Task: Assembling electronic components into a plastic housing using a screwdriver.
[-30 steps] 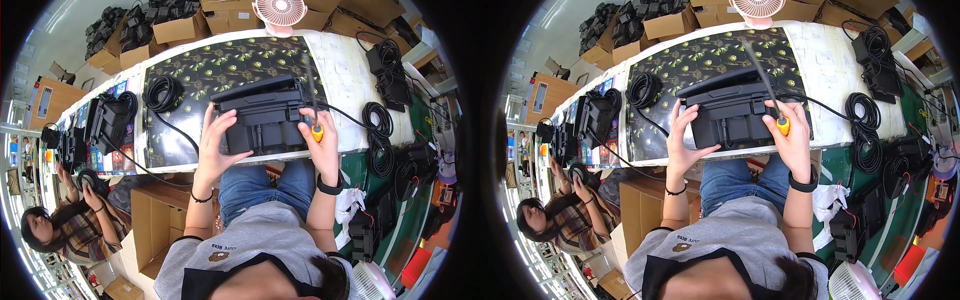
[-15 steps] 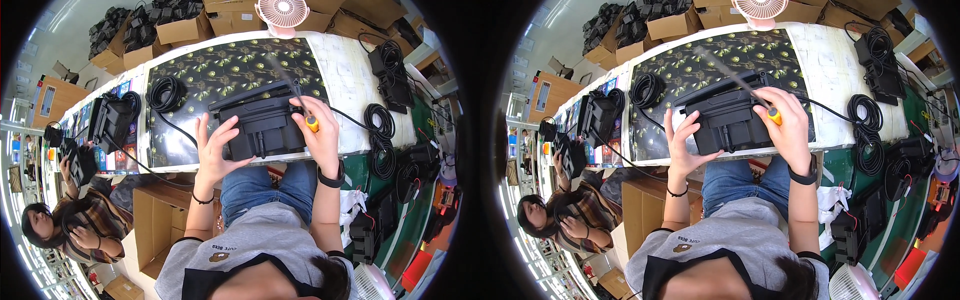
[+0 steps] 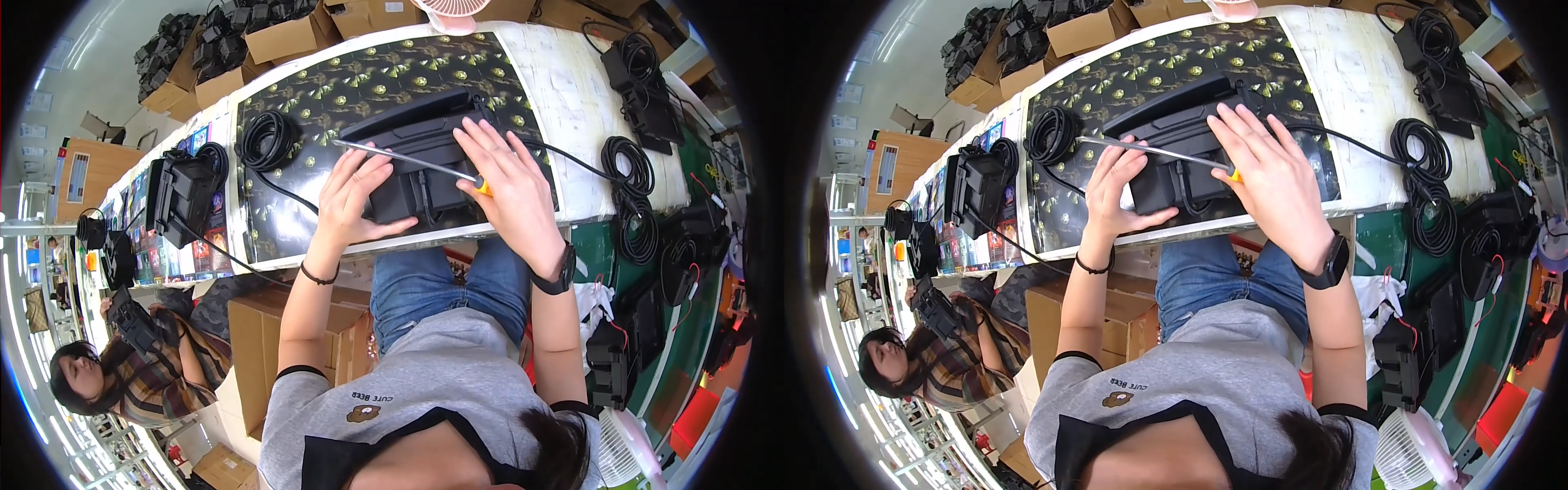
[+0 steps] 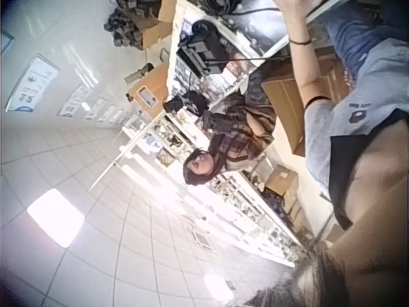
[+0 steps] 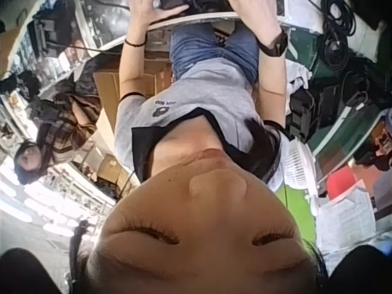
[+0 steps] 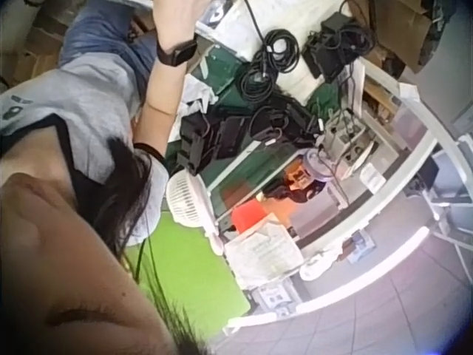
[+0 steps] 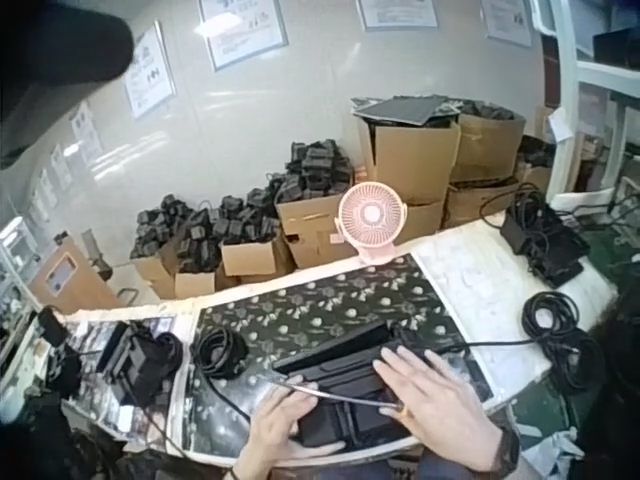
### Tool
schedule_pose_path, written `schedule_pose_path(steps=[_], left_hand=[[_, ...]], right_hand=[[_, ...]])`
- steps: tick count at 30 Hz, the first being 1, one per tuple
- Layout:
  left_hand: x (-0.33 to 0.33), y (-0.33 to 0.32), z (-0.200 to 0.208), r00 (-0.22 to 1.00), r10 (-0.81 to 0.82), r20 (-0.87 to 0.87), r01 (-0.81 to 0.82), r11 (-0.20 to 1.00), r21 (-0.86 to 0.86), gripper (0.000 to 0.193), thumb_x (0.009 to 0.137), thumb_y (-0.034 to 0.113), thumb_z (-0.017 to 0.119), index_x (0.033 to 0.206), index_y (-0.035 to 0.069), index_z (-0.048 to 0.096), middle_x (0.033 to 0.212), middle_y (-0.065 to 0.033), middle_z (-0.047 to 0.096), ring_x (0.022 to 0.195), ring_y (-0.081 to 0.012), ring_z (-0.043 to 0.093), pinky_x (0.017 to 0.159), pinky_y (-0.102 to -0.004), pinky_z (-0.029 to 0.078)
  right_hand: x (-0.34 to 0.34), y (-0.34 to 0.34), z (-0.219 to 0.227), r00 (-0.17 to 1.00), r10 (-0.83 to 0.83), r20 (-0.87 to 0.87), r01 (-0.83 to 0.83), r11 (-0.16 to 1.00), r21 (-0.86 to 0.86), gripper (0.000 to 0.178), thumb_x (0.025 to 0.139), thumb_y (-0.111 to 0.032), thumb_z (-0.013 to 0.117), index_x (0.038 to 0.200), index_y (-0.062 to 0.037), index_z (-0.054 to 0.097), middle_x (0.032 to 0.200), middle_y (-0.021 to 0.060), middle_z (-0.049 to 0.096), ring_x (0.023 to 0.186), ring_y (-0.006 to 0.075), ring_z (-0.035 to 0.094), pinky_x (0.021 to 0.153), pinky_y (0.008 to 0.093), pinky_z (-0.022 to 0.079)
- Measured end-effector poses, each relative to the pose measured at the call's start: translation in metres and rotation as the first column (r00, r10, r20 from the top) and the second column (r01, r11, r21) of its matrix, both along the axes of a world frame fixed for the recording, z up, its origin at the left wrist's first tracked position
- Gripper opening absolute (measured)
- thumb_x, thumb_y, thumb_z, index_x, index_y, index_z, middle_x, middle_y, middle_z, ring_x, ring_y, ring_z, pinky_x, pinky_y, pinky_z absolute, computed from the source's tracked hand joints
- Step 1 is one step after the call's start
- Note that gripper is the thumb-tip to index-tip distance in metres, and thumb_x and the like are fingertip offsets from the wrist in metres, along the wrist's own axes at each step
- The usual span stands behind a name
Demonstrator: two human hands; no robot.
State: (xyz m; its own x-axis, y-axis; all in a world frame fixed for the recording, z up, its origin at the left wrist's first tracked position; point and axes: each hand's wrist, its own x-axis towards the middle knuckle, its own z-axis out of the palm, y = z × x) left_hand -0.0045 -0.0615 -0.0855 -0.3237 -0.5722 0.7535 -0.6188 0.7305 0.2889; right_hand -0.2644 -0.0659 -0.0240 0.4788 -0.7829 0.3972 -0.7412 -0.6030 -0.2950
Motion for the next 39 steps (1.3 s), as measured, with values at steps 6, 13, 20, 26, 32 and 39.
schedule_pose_path(steps=[6, 13, 20, 26, 32, 39], left_hand=[[0.001, -0.001, -0.010, 0.998, 0.048, 0.027, -0.048, 0.999, 0.001, 0.069, 0.061, 0.036, 0.091, 0.114, 0.003, 0.062, 0.124, -0.0144, 0.067, 0.121, -0.0418, 0.058, 0.100, -0.0470, 0.051], [-0.009, -0.005, 0.011, 0.970, 0.232, 0.074, -0.235, 0.971, 0.039, 0.068, 0.068, 0.039, 0.085, 0.123, 0.007, 0.060, 0.130, -0.0138, 0.057, 0.120, -0.0368, 0.052, 0.102, -0.0479, 0.042], [-0.021, 0.001, 0.038, 0.782, 0.487, 0.389, -0.536, 0.844, 0.019, 0.071, 0.079, 0.052, 0.072, 0.137, 0.016, 0.053, 0.120, -0.0119, 0.050, 0.119, -0.0326, 0.044, 0.101, -0.0489, 0.030], [-0.023, -0.027, 0.049, 0.844, 0.370, 0.388, -0.454, 0.879, 0.149, 0.047, 0.087, 0.042, 0.068, 0.127, 0.018, 0.062, 0.121, -0.0119, 0.051, 0.117, -0.0327, 0.047, 0.103, -0.0476, 0.033], [-0.021, -0.049, 0.048, 0.907, 0.298, 0.298, -0.374, 0.895, 0.244, 0.032, 0.084, 0.026, 0.071, 0.113, 0.013, 0.064, 0.132, -0.0145, 0.053, 0.118, -0.0357, 0.055, 0.099, -0.0452, 0.043], [-0.032, -0.077, 0.062, 0.796, 0.452, 0.403, -0.578, 0.765, 0.283, 0.051, 0.082, 0.035, 0.072, 0.127, 0.013, 0.060, 0.119, -0.0107, 0.067, 0.095, -0.0315, 0.069, 0.080, -0.0412, 0.056]], right_hand=[[-0.001, 0.007, -0.019, 0.976, 0.055, 0.209, -0.073, 0.994, 0.078, 0.061, 0.088, -0.020, 0.070, 0.143, -0.0082, 0.048, 0.151, 0.0114, 0.045, 0.140, 0.0354, 0.040, 0.114, 0.0464, 0.034], [-0.012, 0.015, -0.045, 0.651, -0.188, 0.735, -0.041, 0.959, 0.282, 0.035, 0.096, -0.019, 0.065, 0.129, -0.0072, 0.060, 0.123, 0.0108, 0.067, 0.116, 0.0241, 0.061, 0.098, 0.0336, 0.046], [-0.029, 0.047, -0.057, 0.707, -0.550, 0.444, 0.200, 0.758, 0.620, 0.040, 0.095, -0.015, 0.064, 0.132, -0.0063, 0.052, 0.089, 0.0131, 0.068, 0.078, 0.0201, 0.068, 0.071, 0.0333, 0.052], [-0.024, 0.057, -0.060, 0.829, -0.197, 0.523, 0.020, 0.946, 0.324, 0.062, 0.090, 0.001, 0.058, 0.148, -0.0124, 0.039, 0.113, 0.0233, 0.065, 0.096, 0.0402, 0.067, 0.082, 0.0436, 0.054], [-0.019, 0.066, -0.044, 0.898, -0.192, 0.396, 0.048, 0.937, 0.347, 0.047, 0.088, -0.005, 0.065, 0.133, -0.0145, 0.054, 0.104, 0.0141, 0.070, 0.087, 0.0303, 0.070, 0.071, 0.0393, 0.057], [-0.002, 0.055, -0.034, 0.896, -0.200, 0.397, 0.156, 0.978, 0.138, 0.033, 0.084, -0.005, 0.071, 0.117, -0.0108, 0.068, 0.103, 0.0076, 0.072, 0.084, 0.0232, 0.067, 0.073, 0.0329, 0.055]])
